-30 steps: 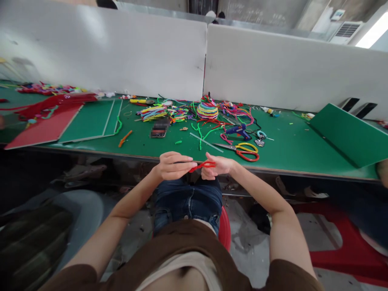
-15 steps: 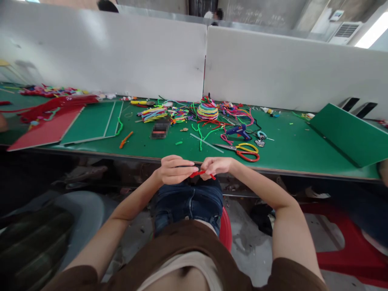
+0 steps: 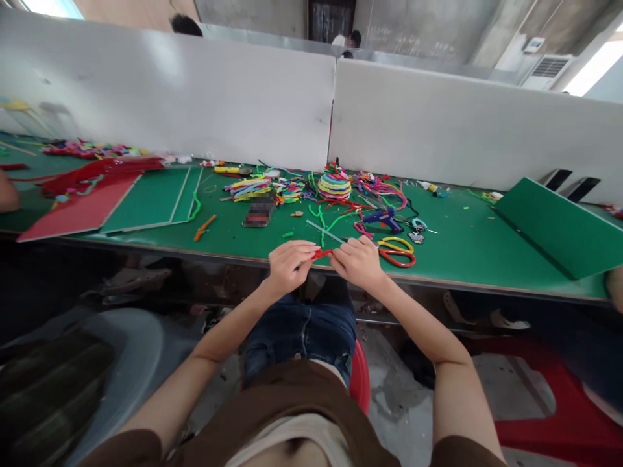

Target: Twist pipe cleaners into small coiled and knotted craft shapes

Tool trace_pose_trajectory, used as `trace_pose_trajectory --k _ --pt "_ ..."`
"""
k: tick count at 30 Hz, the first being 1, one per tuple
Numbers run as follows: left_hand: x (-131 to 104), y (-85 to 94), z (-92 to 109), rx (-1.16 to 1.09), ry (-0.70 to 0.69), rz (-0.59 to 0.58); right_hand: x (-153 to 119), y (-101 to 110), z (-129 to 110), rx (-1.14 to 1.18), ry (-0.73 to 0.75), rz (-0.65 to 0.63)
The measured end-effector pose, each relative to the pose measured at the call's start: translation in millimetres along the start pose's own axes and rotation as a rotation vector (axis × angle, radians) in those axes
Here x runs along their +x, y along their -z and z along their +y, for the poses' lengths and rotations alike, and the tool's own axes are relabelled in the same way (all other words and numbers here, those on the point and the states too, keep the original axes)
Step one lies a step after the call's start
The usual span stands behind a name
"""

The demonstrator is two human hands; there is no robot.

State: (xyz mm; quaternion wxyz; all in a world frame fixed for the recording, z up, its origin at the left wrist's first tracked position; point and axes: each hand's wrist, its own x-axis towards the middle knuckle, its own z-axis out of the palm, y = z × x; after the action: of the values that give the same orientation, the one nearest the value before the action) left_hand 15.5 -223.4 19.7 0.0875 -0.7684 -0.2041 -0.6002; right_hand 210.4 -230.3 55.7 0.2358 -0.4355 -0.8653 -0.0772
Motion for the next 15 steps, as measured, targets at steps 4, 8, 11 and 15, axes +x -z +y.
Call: trace_pose_trajectory --k 4,8,11,15 --pt "-1.0 1.4 -7.4 0.138 -0.215 -0.097 3.5 -7.9 -1.3 0.301 -0.284 -0.181" --pt "-7.5 3.9 -16.0 0.117 -0.278 -0.167 11.6 -8.5 5.7 0.802 -0.489 -0.492" --pt "-12.7 3.4 -20.8 0.085 -0.3 -0.159 12.8 -10.1 11.0 1.13 -0.558 -0.55" --pt "-16.6 2.1 -24.2 0.171 -0.351 -0.087 10.1 -14.8 10.5 1.432 -0.635 -0.462"
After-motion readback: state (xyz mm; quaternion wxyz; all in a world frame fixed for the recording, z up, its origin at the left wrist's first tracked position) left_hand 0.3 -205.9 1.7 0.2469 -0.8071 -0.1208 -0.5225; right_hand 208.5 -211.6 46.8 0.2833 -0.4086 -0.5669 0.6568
